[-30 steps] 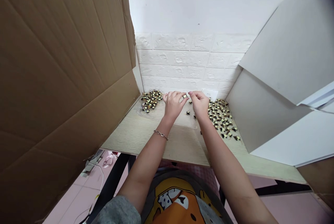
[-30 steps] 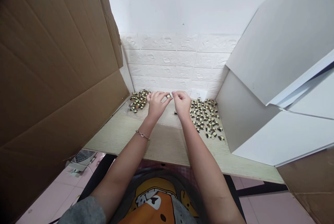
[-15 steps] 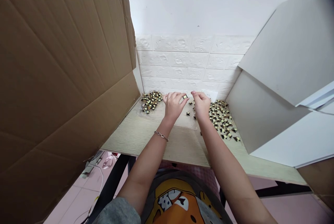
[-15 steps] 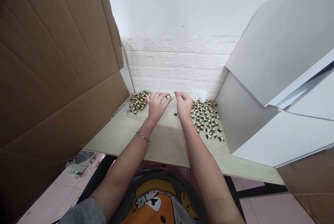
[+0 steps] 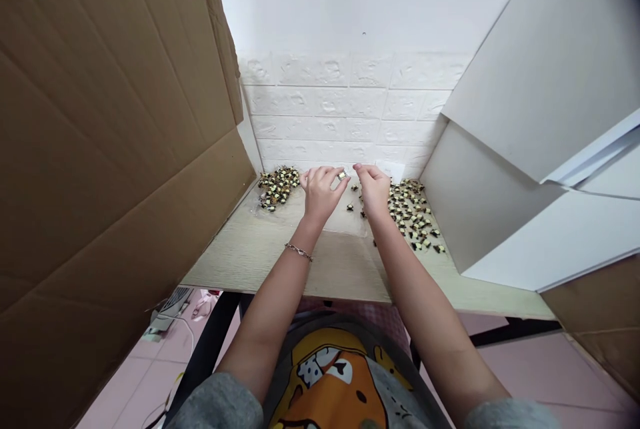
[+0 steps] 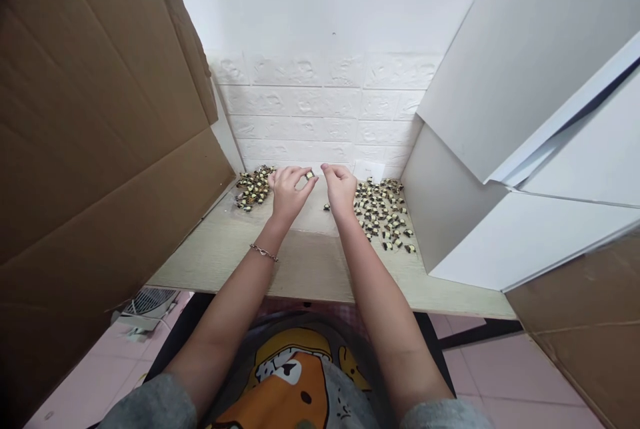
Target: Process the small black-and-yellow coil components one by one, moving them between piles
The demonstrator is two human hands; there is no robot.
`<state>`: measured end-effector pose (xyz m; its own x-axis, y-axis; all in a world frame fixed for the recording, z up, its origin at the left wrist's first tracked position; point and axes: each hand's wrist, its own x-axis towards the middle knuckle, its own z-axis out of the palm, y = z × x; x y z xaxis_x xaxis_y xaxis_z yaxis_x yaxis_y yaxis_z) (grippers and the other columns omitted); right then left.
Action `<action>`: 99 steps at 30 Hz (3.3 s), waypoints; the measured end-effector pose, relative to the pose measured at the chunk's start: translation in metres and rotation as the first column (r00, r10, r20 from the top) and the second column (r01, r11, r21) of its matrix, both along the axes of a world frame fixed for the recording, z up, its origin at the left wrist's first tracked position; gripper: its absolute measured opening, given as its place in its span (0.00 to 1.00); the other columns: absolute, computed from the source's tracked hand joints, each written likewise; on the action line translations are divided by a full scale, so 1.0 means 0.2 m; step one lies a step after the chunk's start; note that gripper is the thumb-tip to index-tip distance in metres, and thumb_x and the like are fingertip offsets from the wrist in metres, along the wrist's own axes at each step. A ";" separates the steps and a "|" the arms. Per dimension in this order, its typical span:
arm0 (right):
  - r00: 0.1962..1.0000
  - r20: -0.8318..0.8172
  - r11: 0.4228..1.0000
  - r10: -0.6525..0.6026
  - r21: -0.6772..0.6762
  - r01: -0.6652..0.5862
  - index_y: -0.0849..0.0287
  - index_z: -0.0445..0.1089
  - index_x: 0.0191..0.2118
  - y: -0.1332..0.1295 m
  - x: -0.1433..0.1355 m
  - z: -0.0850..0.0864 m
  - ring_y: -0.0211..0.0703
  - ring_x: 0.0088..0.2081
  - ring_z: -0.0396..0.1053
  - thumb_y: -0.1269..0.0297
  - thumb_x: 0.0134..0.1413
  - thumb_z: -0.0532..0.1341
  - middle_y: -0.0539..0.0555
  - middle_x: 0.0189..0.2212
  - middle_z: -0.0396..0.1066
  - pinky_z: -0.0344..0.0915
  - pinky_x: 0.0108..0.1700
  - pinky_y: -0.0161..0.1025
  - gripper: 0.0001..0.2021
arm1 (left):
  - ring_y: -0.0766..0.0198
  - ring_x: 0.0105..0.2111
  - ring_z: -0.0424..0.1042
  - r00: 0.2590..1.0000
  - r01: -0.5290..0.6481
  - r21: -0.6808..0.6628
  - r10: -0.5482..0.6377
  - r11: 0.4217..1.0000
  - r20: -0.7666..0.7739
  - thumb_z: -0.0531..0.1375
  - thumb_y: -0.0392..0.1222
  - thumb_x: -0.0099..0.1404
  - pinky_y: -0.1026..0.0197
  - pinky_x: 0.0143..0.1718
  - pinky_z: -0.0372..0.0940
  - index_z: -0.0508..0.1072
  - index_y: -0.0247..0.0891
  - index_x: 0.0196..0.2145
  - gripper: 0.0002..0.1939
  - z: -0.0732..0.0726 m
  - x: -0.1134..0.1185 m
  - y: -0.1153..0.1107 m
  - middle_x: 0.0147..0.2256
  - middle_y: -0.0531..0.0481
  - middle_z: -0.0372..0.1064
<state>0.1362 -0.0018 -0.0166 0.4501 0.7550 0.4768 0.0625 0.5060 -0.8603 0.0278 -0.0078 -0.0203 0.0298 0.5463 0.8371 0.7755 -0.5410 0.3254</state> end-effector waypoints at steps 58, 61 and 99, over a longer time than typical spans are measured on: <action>0.983 -0.040 0.982 0.181 -0.040 -0.183 0.61 0.70 0.25 0.01 0.00 -0.02 0.36 0.29 0.65 0.54 0.38 0.61 0.49 0.23 0.70 0.62 0.37 0.36 0.14 | 0.64 0.38 0.63 0.999 0.040 0.059 -0.042 0.997 0.017 0.56 0.48 0.57 0.56 0.45 0.45 0.70 0.45 0.34 0.09 -0.01 0.01 0.01 0.34 0.53 0.69; 0.988 0.000 0.988 0.156 -0.022 -0.156 0.61 0.69 0.24 0.00 0.00 0.00 0.36 0.29 0.65 0.55 0.38 0.61 0.49 0.23 0.69 0.61 0.37 0.36 0.13 | 0.64 0.38 0.63 0.999 0.044 0.063 -0.045 0.997 0.023 0.56 0.48 0.56 0.56 0.45 0.46 0.70 0.45 0.35 0.09 -0.01 0.01 0.01 0.34 0.54 0.69; 0.602 0.707 0.919 -0.371 0.374 0.127 0.56 0.63 0.25 -0.36 -0.10 0.36 0.38 0.36 0.62 0.62 0.51 0.54 0.47 0.28 0.66 0.38 0.54 0.50 0.08 | 0.62 0.39 0.62 0.998 -0.068 0.168 0.067 0.983 0.009 0.50 0.47 0.61 0.56 0.46 0.46 0.68 0.43 0.36 0.10 0.22 -0.12 -0.34 0.34 0.51 0.68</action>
